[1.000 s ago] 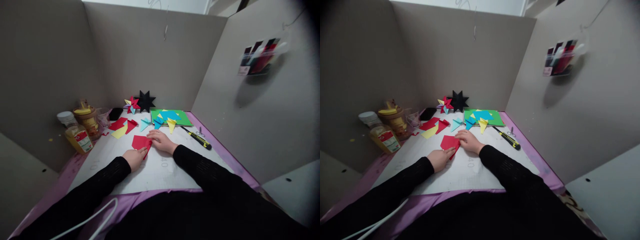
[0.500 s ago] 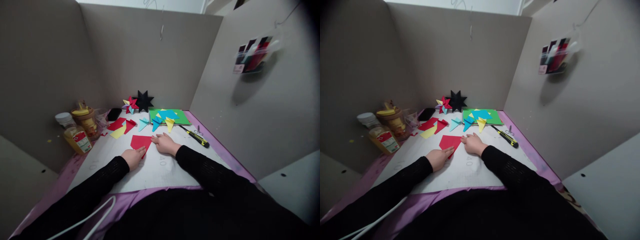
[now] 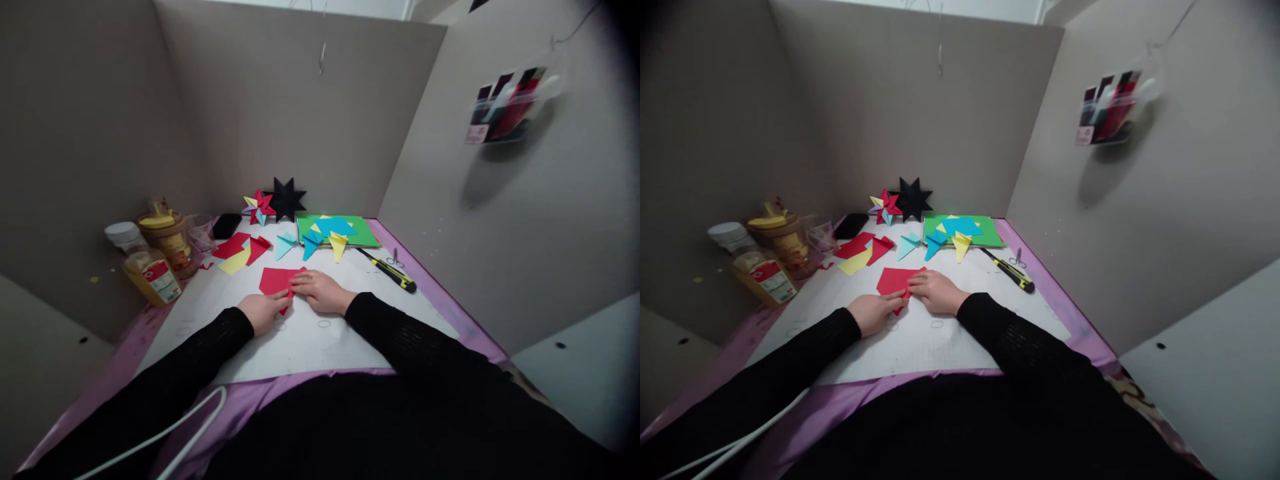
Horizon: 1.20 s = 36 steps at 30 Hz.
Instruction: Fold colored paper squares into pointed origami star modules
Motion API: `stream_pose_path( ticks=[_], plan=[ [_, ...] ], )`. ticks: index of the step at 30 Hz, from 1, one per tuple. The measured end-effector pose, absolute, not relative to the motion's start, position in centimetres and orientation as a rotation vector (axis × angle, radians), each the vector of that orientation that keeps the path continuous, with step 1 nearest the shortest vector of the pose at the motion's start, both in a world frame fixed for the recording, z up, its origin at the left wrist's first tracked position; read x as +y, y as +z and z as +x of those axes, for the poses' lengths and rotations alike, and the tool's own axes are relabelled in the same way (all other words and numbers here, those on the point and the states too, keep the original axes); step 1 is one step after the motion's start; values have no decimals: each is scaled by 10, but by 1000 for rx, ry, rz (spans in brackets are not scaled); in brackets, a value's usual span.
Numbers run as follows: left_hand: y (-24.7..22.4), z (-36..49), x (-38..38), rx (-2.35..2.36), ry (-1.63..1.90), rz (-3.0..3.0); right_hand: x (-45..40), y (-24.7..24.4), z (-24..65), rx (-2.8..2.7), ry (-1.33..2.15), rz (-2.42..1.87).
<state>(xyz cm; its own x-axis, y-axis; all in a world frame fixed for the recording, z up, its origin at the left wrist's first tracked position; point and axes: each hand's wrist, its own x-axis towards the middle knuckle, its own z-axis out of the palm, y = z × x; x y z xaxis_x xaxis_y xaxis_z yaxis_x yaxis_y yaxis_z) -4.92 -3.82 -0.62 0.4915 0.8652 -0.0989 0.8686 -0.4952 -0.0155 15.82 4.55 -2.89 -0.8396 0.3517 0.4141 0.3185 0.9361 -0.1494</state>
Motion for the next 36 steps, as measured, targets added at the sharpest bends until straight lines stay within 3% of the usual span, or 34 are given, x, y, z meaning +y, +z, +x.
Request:
stream_pose_path(
  ticks=[8, 27, 36],
  plan=[
    [-7, -56, -34, 1522, -105, 2640, 37, -39, 156, -2737, 154, -355],
    [-5, -71, -37, 1282, -54, 2528, 47, -23, 158, -2896, -45, -900],
    [-20, -98, -40, 1081, 189, 2471, 69, -31, 164, -2771, -69, -1161]
  ],
)
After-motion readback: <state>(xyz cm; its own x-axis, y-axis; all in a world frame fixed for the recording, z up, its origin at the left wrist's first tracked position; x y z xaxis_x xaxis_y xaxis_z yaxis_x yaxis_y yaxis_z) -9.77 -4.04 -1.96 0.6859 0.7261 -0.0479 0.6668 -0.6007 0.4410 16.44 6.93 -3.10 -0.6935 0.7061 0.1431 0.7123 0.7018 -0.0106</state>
